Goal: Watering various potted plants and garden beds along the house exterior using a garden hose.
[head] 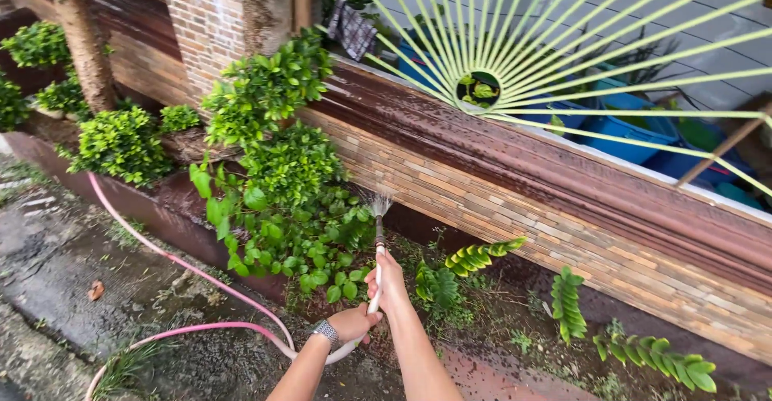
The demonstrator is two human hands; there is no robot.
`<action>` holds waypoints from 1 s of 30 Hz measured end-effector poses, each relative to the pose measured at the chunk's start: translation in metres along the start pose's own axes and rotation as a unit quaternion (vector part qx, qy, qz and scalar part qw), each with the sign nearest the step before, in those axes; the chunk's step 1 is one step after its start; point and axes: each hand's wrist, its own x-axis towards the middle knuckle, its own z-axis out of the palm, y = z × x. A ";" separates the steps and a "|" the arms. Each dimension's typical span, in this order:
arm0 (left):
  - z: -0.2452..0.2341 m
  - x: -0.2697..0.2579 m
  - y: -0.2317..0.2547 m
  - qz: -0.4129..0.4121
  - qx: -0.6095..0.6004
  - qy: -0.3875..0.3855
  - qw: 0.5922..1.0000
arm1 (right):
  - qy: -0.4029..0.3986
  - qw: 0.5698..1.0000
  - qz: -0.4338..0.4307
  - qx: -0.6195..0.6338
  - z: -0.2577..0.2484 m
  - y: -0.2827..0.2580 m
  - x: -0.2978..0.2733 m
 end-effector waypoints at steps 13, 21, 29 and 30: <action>0.038 0.007 0.030 -0.001 0.053 -0.029 0.998 | 0.068 0.996 -0.005 0.065 -0.065 0.000 -0.021; 0.062 0.022 0.013 0.042 0.038 0.025 0.998 | 0.093 0.991 0.007 0.094 -0.085 -0.001 -0.038; 0.051 -0.012 0.036 0.021 0.011 0.067 0.997 | 0.087 0.992 0.014 0.091 -0.074 0.009 -0.035; 0.050 -0.013 0.035 0.037 -0.002 0.071 0.997 | 0.081 0.992 0.006 0.094 -0.074 0.012 -0.032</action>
